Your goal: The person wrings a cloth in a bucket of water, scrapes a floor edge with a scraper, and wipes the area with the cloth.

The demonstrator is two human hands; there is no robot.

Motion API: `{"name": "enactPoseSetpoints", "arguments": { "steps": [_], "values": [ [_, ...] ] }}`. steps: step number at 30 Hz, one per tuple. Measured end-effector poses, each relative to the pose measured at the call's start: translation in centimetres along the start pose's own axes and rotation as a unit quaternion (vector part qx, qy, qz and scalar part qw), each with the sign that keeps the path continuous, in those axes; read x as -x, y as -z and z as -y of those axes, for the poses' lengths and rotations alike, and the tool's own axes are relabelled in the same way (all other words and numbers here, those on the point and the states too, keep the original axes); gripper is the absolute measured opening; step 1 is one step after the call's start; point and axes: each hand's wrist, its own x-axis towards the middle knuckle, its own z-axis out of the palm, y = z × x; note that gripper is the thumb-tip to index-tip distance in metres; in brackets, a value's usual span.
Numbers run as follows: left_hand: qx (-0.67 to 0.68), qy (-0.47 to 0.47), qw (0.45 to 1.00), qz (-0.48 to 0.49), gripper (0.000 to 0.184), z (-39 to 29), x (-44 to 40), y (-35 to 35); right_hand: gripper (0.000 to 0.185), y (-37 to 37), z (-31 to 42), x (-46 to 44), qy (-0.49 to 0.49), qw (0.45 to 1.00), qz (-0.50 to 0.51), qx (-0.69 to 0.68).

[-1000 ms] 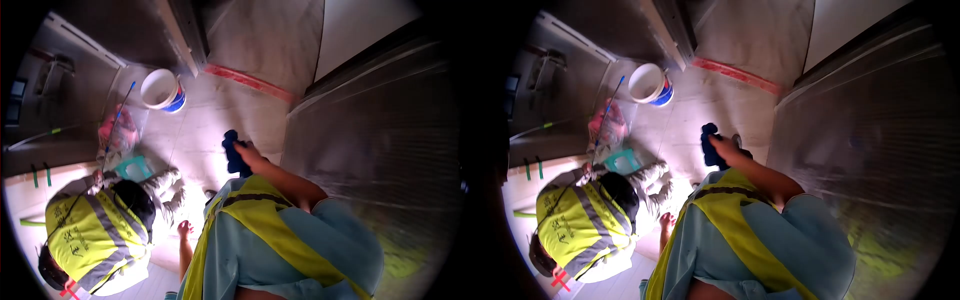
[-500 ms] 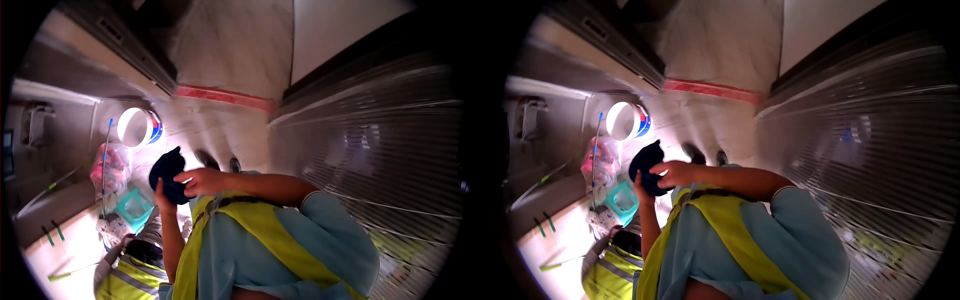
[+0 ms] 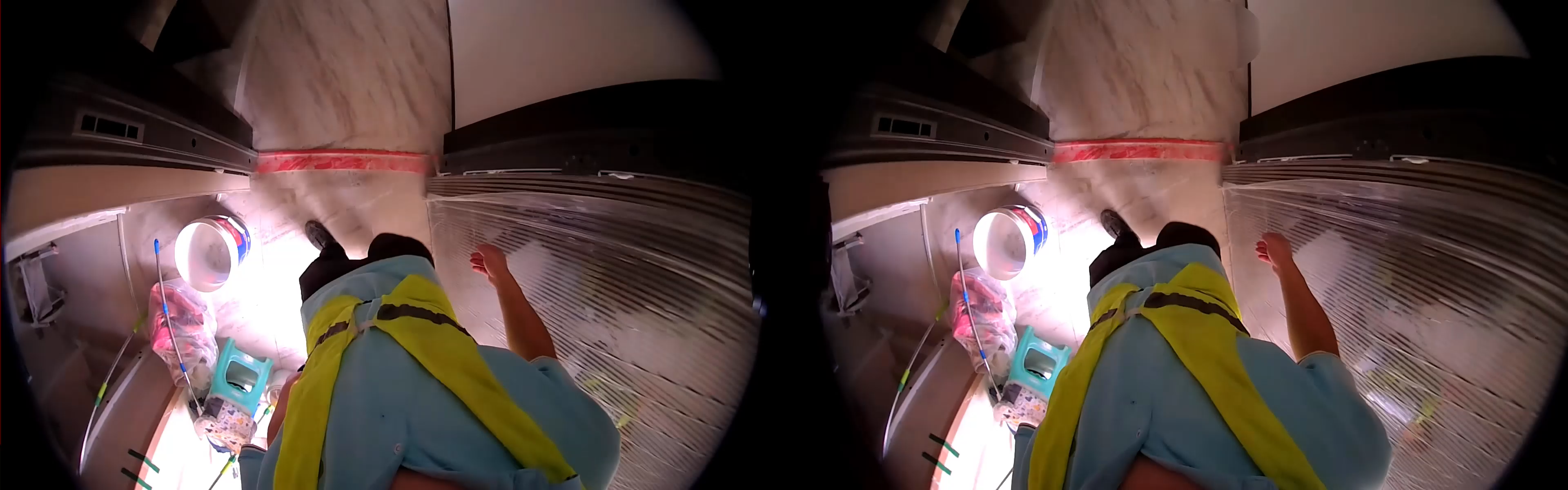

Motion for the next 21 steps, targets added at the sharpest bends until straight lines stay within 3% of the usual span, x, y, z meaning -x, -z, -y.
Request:
{"name": "enactPoseSetpoints", "arguments": {
  "steps": [4, 5, 6, 8, 9, 10, 13, 14, 15, 18, 19, 21],
  "values": [
    [-0.006, -0.001, 1.000, -0.007, 0.056, -11.7, 5.0, 3.8, 0.026, -0.4, -4.5, -1.8, -0.112, 0.991, -0.018, 0.073],
    [-0.063, 0.013, 0.993, -0.095, 0.054, -16.9, 7.1, 4.1, 0.026, -1.4, -4.9, -1.8, -0.146, 0.984, 0.001, 0.105],
    [-0.103, -0.028, 0.985, -0.136, 0.052, -16.0, 2.7, 5.9, 0.028, -2.3, -4.8, -2.0, -0.164, 0.977, 0.033, 0.130],
    [-0.048, -0.108, 0.964, -0.237, 0.058, -22.0, 4.7, 8.3, 0.019, -4.4, -3.0, -2.5, -0.129, 0.963, 0.089, 0.219],
    [-0.021, -0.146, 0.948, -0.282, 0.055, -21.8, 1.9, 10.1, 0.013, -4.8, -3.9, -5.6, -0.102, 0.958, 0.122, 0.241],
    [0.025, -0.165, 0.940, -0.298, 0.052, -24.6, 3.8, 10.5, 0.015, -5.4, -3.4, -8.5, -0.029, 0.912, 0.168, 0.374],
    [0.123, -0.212, 0.913, -0.326, 0.046, -31.7, 9.7, 11.1, 0.017, -8.6, 3.3, -13.5, 0.078, 0.906, 0.179, 0.375],
    [0.168, -0.220, 0.907, -0.317, 0.048, -32.3, 10.6, 10.7, 0.016, -9.1, 6.3, -16.0, 0.081, 0.889, 0.238, 0.382],
    [0.149, -0.198, 0.912, -0.327, 0.049, -32.3, 11.2, 10.1, 0.015, -10.2, 10.2, -15.6, -0.006, 0.940, 0.233, 0.250],
    [0.087, -0.134, 0.924, -0.347, 0.053, -31.8, 12.7, 6.5, 0.014, -11.8, 17.5, -18.8, 0.016, 0.973, 0.222, 0.064],
    [0.081, -0.091, 0.933, -0.338, 0.056, -29.0, 10.8, 5.6, 0.015, -12.3, 20.3, -17.9, 0.037, 0.980, 0.188, 0.060],
    [0.025, -0.035, 0.943, -0.329, 0.057, -30.1, 13.9, 1.7, 0.019, -13.1, 24.9, -16.5, 0.084, 0.987, 0.122, 0.056]
  ]
}}
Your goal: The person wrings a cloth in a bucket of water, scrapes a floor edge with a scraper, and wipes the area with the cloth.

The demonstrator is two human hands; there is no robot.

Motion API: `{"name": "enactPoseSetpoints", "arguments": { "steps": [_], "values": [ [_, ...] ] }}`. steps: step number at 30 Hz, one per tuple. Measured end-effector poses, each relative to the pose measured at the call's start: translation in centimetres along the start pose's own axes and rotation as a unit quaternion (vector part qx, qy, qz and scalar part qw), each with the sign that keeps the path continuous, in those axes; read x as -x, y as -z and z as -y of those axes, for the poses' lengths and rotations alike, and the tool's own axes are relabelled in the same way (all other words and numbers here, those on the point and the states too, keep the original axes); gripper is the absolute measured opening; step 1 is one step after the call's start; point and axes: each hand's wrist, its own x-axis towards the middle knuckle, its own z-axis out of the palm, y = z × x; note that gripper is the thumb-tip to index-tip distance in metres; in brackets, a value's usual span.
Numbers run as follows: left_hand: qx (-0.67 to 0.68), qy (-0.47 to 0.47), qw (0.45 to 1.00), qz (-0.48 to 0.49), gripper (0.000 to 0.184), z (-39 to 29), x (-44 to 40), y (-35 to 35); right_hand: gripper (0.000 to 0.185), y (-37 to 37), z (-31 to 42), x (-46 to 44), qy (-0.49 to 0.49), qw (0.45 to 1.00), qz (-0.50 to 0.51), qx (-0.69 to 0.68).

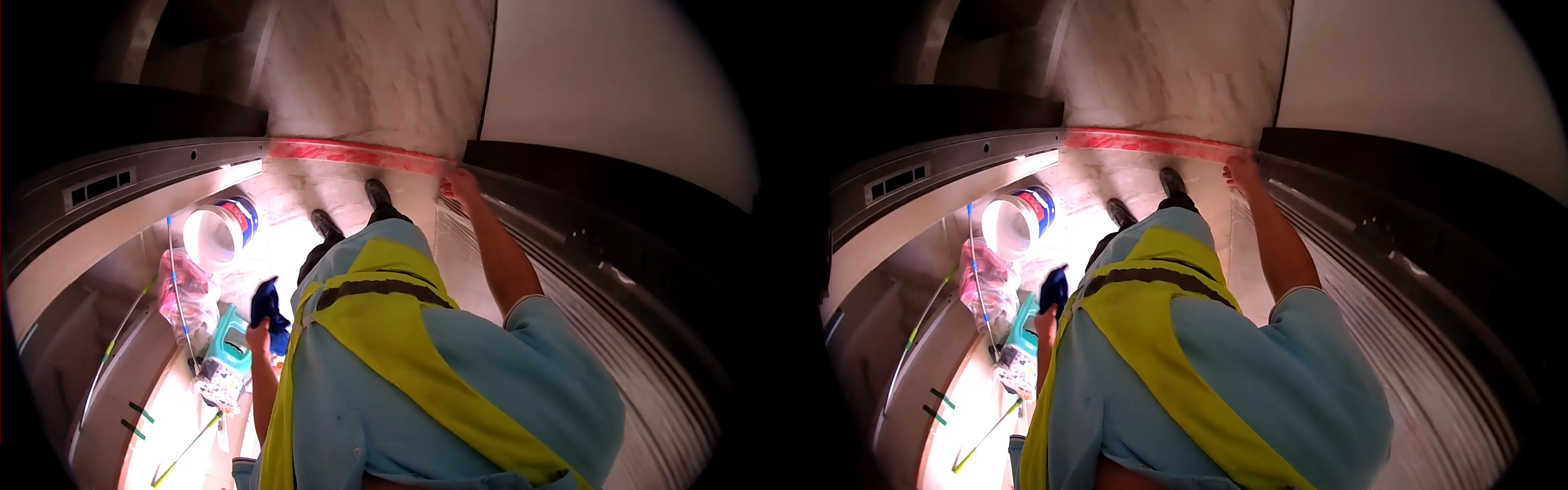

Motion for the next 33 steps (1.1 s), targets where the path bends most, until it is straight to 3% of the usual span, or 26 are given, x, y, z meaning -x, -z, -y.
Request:
{"name": "enactPoseSetpoints", "arguments": {
  "steps": [3, 4, 7, 8, 11, 14, 16, 21, 24, 25, 28, 29, 30, 32, 33],
  "values": [
    [-0.004, 0.098, 0.992, 0.084, 0.057, 2.7, 3.8, -2.6, 0.017, 1.9, 0.6, -1.9, 0.004, 0.998, 0.060, 0.012],
    [0.081, 0.158, 0.984, 0.034, 0.057, 6.6, 3.9, -5.9, 0.018, 2.5, 0.7, -1.8, -0.017, 0.997, 0.074, 0.018],
    [0.159, 0.240, 0.956, 0.061, 0.052, 8.9, 7.1, -8.7, 0.020, 4.5, -2.1, -2.9, -0.119, 0.987, 0.054, 0.090],
    [0.247, 0.271, 0.928, 0.069, 0.051, 9.0, 8.3, -9.4, 0.020, 6.3, -4.7, -4.8, -0.160, 0.978, 0.115, 0.074],
    [0.287, 0.258, 0.921, 0.059, 0.048, 9.9, 10.7, -12.0, 0.020, 11.1, -11.0, -10.8, -0.272, 0.929, 0.241, 0.067],
    [0.272, 0.256, 0.925, 0.066, 0.048, 8.8, 12.5, -13.5, 0.020, 7.5, -7.0, -7.6, -0.201, 0.943, 0.096, 0.248],
    [0.251, 0.280, 0.924, 0.075, 0.050, 3.0, 15.1, -10.4, 0.021, 5.1, -4.5, -7.7, -0.173, 0.942, 0.102, 0.268],
    [0.284, 0.276, 0.916, 0.061, 0.053, 7.1, 15.1, -13.7, 0.019, -2.1, 2.9, -5.9, -0.009, 0.942, 0.162, 0.294],
    [0.299, 0.264, 0.917, 0.017, 0.056, 9.0, 15.4, -14.5, 0.019, -5.5, 4.2, -6.4, 0.065, 0.918, 0.186, 0.344],
    [0.285, 0.256, 0.923, 0.024, 0.055, 10.7, 14.7, -15.5, 0.021, -5.9, 4.0, -6.4, 0.210, 0.836, 0.236, 0.449],
    [0.280, 0.289, 0.915, 0.017, 0.053, 11.8, 16.5, -15.2, 0.023, -9.2, 1.6, -4.3, 0.070, 0.914, 0.221, 0.334],
    [0.296, 0.298, 0.907, 0.017, 0.053, 14.9, 15.6, -18.4, 0.023, -10.3, 1.0, -3.2, 0.056, 0.901, 0.221, 0.370],
    [0.311, 0.303, 0.901, 0.017, 0.051, 15.4, 16.1, -18.3, 0.025, -9.7, 0.0, -5.8, 0.066, 0.841, 0.325, 0.427],
    [0.338, 0.332, 0.880, 0.029, 0.050, 17.2, 15.9, -19.2, 0.019, -10.2, -6.1, -10.8, -0.094, 0.937, 0.251, 0.225],
    [0.357, 0.354, 0.864, 0.015, 0.052, 18.4, 15.9, -20.6, 0.019, -11.7, -5.9, -8.7, -0.084, 0.926, 0.227, 0.289]
  ]
}}
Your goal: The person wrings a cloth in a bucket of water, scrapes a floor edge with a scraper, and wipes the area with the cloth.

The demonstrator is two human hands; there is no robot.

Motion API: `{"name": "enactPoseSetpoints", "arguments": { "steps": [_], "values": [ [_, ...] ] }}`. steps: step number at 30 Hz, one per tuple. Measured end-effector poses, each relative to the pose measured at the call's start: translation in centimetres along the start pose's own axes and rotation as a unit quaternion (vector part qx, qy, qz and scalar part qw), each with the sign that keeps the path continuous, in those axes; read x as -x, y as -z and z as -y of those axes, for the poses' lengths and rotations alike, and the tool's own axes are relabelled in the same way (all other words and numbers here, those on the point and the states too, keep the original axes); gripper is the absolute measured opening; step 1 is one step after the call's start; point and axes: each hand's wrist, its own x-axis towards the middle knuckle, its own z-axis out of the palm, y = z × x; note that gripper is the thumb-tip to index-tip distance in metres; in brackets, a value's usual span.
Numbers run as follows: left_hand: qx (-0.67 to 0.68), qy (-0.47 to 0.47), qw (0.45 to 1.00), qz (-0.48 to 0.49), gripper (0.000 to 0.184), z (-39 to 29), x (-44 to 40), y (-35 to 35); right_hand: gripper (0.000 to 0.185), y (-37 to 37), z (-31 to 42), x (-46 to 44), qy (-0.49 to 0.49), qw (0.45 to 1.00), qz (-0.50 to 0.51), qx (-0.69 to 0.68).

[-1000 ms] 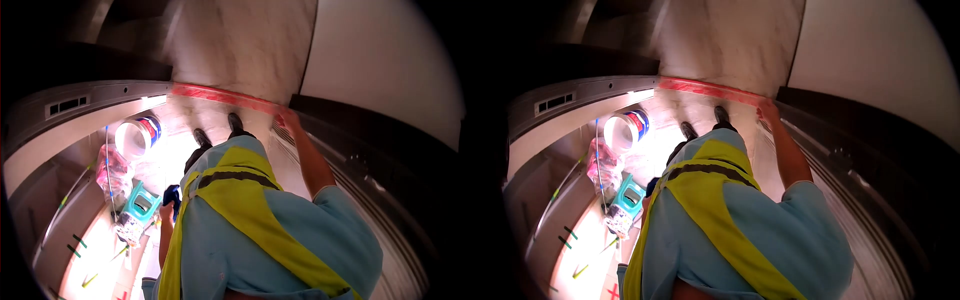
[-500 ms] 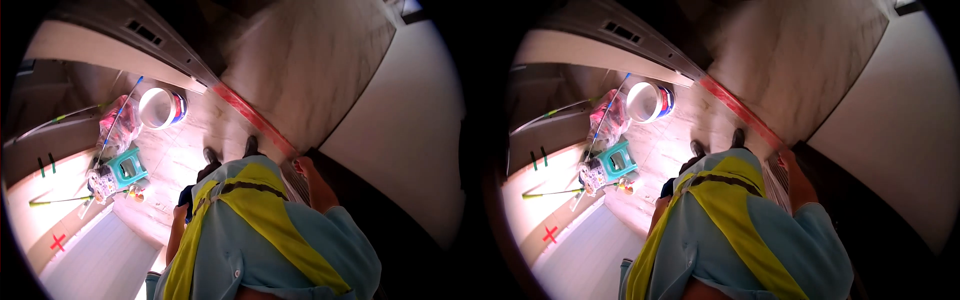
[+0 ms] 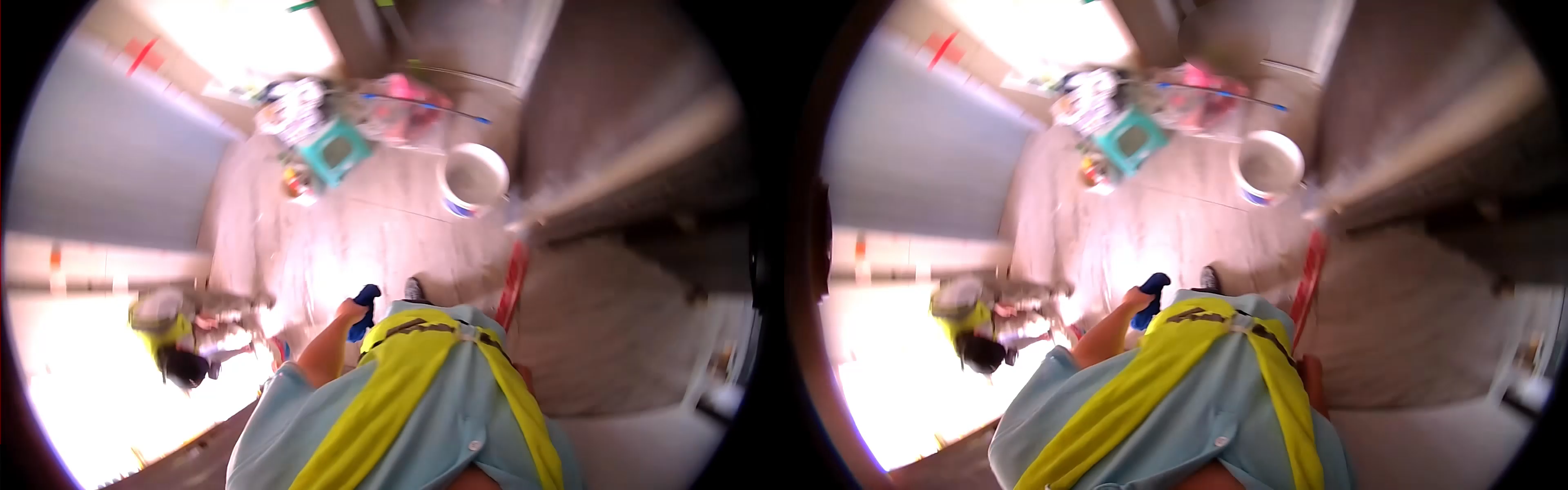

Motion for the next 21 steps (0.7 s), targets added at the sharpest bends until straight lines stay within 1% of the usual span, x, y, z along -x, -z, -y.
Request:
{"name": "enactPoseSetpoints", "arguments": {
  "steps": [1, 3, 6, 9, 12, 14, 16, 18, 19, 21],
  "values": [
    [0.021, 0.014, 1.000, -0.011, 0.055, 0.9, -0.1, 0.6, 0.019, -3.3, 1.9, 2.7, -0.001, 0.994, -0.011, 0.108],
    [0.064, 0.040, 0.997, -0.017, 0.058, 3.0, -0.6, 1.1, 0.019, -8.0, 5.2, 5.3, 0.007, 0.974, -0.015, 0.226],
    [0.142, 0.082, 0.986, -0.013, 0.056, 6.6, -1.2, 1.1, 0.020, -15.6, 11.1, 6.9, 0.042, 0.941, 0.014, 0.335],
    [0.199, 0.129, 0.971, -0.004, 0.053, 9.9, -0.1, 1.8, 0.021, -24.4, 16.9, 7.2, 0.071, 0.893, 0.052, 0.442],
    [0.256, 0.210, 0.944, -0.020, 0.051, 11.9, 1.0, 2.5, 0.023, -34.1, 21.8, 7.1, 0.090, 0.842, 0.076, 0.527],
    [0.300, 0.259, 0.917, -0.044, 0.050, 13.2, 1.7, 1.1, 0.024, -40.5, 24.1, 6.5, 0.105, 0.806, 0.100, 0.574],
    [0.346, 0.298, 0.886, -0.078, 0.048, 14.0, 2.5, -0.4, 0.025, -46.0, 26.1, 3.7, 0.119, 0.757, 0.152, 0.624],
    [0.380, 0.347, 0.854, -0.073, 0.047, 13.5, 4.6, -0.9, 0.027, -52.8, 26.5, 2.8, 0.129, 0.709, 0.196, 0.665],
    [0.396, 0.368, 0.838, -0.073, 0.047, 13.1, 5.3, -0.9, 0.025, -56.7, 24.5, 6.0, 0.123, 0.753, 0.136, 0.632],
    [0.435, 0.396, 0.806, -0.067, 0.047, 12.2, 6.2, -2.7, 0.009, -63.1, 23.0, 6.1, 0.122, 0.706, 0.186, 0.672]
  ]
}}
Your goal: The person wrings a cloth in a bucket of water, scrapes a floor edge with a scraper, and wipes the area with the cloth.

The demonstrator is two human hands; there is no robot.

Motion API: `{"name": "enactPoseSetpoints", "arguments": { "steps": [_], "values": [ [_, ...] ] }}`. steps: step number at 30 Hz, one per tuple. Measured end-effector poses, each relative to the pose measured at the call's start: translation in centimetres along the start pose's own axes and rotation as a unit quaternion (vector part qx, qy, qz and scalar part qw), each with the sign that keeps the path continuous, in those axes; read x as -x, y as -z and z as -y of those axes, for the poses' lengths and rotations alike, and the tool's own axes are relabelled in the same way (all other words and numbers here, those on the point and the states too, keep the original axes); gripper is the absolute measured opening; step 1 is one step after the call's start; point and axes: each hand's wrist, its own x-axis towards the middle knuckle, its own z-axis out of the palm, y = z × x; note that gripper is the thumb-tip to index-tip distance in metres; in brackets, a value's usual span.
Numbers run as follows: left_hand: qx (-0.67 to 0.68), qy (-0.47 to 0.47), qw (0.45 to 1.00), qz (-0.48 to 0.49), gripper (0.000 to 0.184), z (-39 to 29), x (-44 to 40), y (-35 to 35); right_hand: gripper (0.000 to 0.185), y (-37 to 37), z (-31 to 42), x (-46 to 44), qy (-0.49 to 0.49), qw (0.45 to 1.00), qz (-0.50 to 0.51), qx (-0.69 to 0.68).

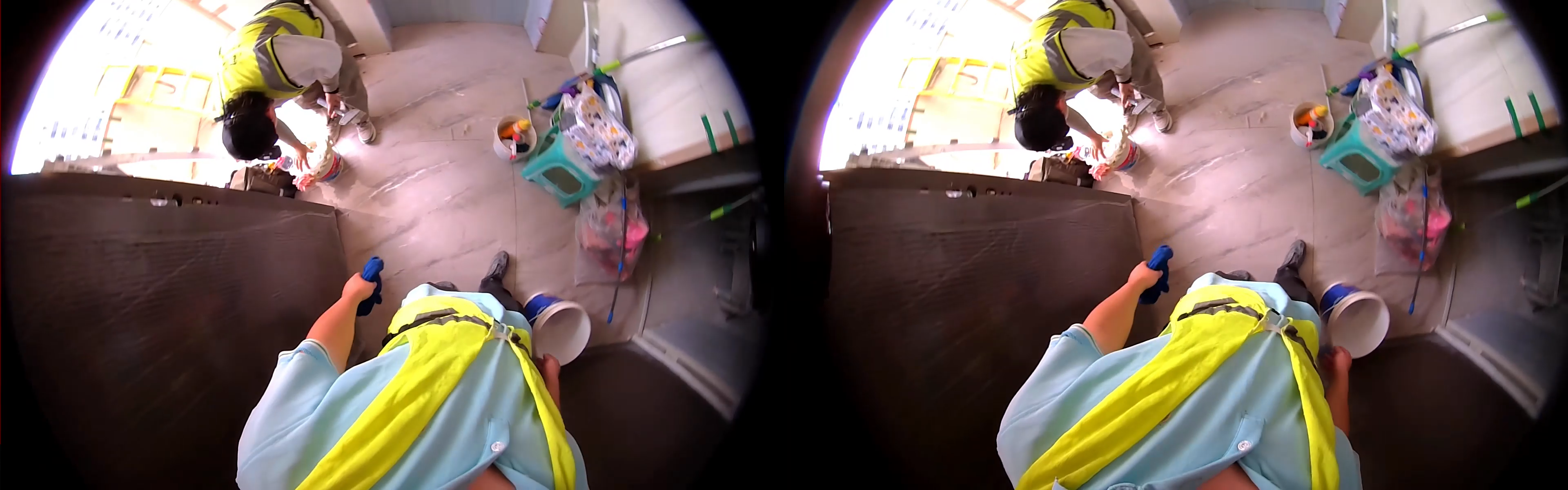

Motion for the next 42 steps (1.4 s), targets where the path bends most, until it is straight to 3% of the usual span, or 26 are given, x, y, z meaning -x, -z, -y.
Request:
{"name": "enactPoseSetpoints", "arguments": {
  "steps": [1, 2, 8, 14, 16, 24, 26, 30, 32, 36, 39, 42],
  "values": [
    [0.031, 0.028, 0.999, 0.000, 0.046, 0.3, 1.2, -0.5, 0.011, -0.6, 3.0, -1.0, 0.016, 0.999, 0.024, 0.027],
    [0.061, 0.055, 0.997, 0.001, 0.045, 0.4, 2.5, -1.1, 0.030, -1.4, 5.7, -2.1, 0.010, 0.997, 0.017, 0.068],
    [0.168, 0.162, 0.972, -0.021, 0.046, -0.3, 8.8, -6.0, 0.037, -4.9, 21.4, -5.8, 0.058, 0.961, 0.128, 0.240],
    [0.272, 0.238, 0.931, -0.042, 0.041, -1.8, 11.8, -8.7, 0.039, -6.9, 31.8, -10.6, -0.034, 0.951, 0.048, 0.305],
    [0.291, 0.270, 0.917, -0.037, 0.041, -1.6, 11.4, -9.0, 0.040, -9.7, 34.5, -10.2, -0.016, 0.930, 0.044, 0.364],
    [0.383, 0.364, 0.849, -0.002, 0.047, 0.6, 4.3, -7.6, 0.038, -30.8, 40.1, -7.2, 0.026, 0.915, 0.083, 0.393],
    [0.402, 0.371, 0.837, 0.013, 0.048, 0.8, 2.0, -4.7, 0.032, -39.0, 41.3, -1.3, 0.071, 0.875, 0.126, 0.461],
    [0.435, 0.325, 0.838, -0.059, 0.043, 1.8, -3.5, 0.7, 0.023, -54.1, 43.4, 2.7, 0.213, 0.770, 0.216, 0.562],
    [0.462, 0.309, 0.820, -0.139, 0.042, 1.2, -4.2, 4.8, 0.025, -60.2, 44.2, 4.5, 0.230, 0.773, 0.246, 0.537],
    [0.533, 0.290, 0.763, -0.221, 0.036, -0.1, -4.6, 10.1, 0.031, -69.5, 45.2, 6.1, 0.226, 0.728, 0.277, 0.585],
    [0.558, 0.327, 0.727, -0.231, 0.039, -0.5, -4.3, 9.5, 0.038, -74.5, 45.5, 4.6, 0.218, 0.670, 0.272, 0.656],
    [0.570, 0.408, 0.670, -0.242, 0.042, -1.1, -3.5, 4.5, 0.035, -79.1, 46.3, 0.5, 0.144, 0.606, 0.238, 0.745]
  ]
}}
